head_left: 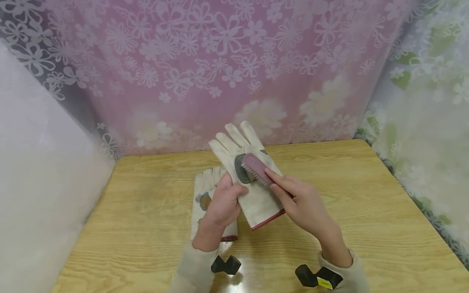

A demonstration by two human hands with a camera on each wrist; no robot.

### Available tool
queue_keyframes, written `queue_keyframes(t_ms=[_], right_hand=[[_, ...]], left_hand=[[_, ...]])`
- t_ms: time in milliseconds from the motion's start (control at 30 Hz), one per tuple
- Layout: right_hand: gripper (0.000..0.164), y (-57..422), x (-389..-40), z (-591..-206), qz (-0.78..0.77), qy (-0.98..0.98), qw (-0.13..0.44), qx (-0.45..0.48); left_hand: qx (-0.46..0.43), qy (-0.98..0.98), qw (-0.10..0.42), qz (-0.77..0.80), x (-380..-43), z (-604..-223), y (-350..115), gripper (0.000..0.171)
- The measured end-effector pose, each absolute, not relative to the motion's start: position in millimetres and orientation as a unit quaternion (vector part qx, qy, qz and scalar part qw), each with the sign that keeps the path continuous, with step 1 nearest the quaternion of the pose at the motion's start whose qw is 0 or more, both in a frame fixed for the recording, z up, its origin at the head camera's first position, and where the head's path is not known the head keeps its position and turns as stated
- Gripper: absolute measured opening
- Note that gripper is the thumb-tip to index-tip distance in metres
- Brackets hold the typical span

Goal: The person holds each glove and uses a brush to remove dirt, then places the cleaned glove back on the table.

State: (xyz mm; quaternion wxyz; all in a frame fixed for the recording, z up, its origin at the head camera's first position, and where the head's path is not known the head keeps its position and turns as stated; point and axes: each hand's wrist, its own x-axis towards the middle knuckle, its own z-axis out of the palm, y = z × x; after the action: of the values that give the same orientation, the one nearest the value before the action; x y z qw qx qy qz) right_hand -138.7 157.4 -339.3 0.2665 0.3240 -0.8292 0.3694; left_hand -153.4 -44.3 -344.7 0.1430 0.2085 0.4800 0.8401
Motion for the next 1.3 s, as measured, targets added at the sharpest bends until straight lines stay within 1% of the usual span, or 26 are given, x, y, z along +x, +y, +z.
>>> queue_keyframes(t_ms=[33, 133, 467, 567, 633, 700, 867, 1133, 1300], right_hand=[[0.049, 157.2, -138.7, -339.2, 0.38, -0.831, 0.255, 0.318], [0.048, 156.0, -138.4, -339.5, 0.404, -0.834, 0.227, 0.301], [0.037, 147.5, -133.3, -337.0, 0.573, -0.76, 0.12, 0.283], [0.035, 139.7, -132.1, -339.5, 0.565, -0.772, 0.104, 0.272], [0.035, 134.3, -132.0, -341.9, 0.531, -0.799, 0.108, 0.259], [0.037, 129.7, -131.5, -344.0, 0.485, -0.83, 0.126, 0.245], [0.042, 126.8, -130.1, -345.1, 0.392, -0.873, 0.175, 0.231], [0.043, 128.6, -128.9, -345.8, 0.302, -0.908, 0.206, 0.205], [0.042, 128.7, -127.3, -346.9, 0.256, -0.907, 0.26, 0.211]], left_hand=[[0.208, 0.478, 0.139, 0.842, -153.4, -344.8, -43.6, 0.073], [0.204, 0.479, 0.127, 0.844, -153.3, -344.3, -41.3, 0.074], [0.17, 0.501, 0.116, 0.841, -152.4, -344.2, -38.5, 0.071], [0.176, 0.5, 0.112, 0.84, -153.2, -344.4, -36.5, 0.074], [0.181, 0.501, 0.11, 0.839, -153.4, -344.6, -35.6, 0.077], [0.182, 0.501, 0.109, 0.839, -153.3, -345.4, -35.4, 0.078], [0.159, 0.504, 0.119, 0.84, -154.9, -347.7, -35.3, 0.073], [0.134, 0.498, 0.145, 0.844, -158.0, -351.7, -34.8, 0.074], [0.136, 0.509, 0.147, 0.837, -158.1, -351.6, -35.4, 0.072]])
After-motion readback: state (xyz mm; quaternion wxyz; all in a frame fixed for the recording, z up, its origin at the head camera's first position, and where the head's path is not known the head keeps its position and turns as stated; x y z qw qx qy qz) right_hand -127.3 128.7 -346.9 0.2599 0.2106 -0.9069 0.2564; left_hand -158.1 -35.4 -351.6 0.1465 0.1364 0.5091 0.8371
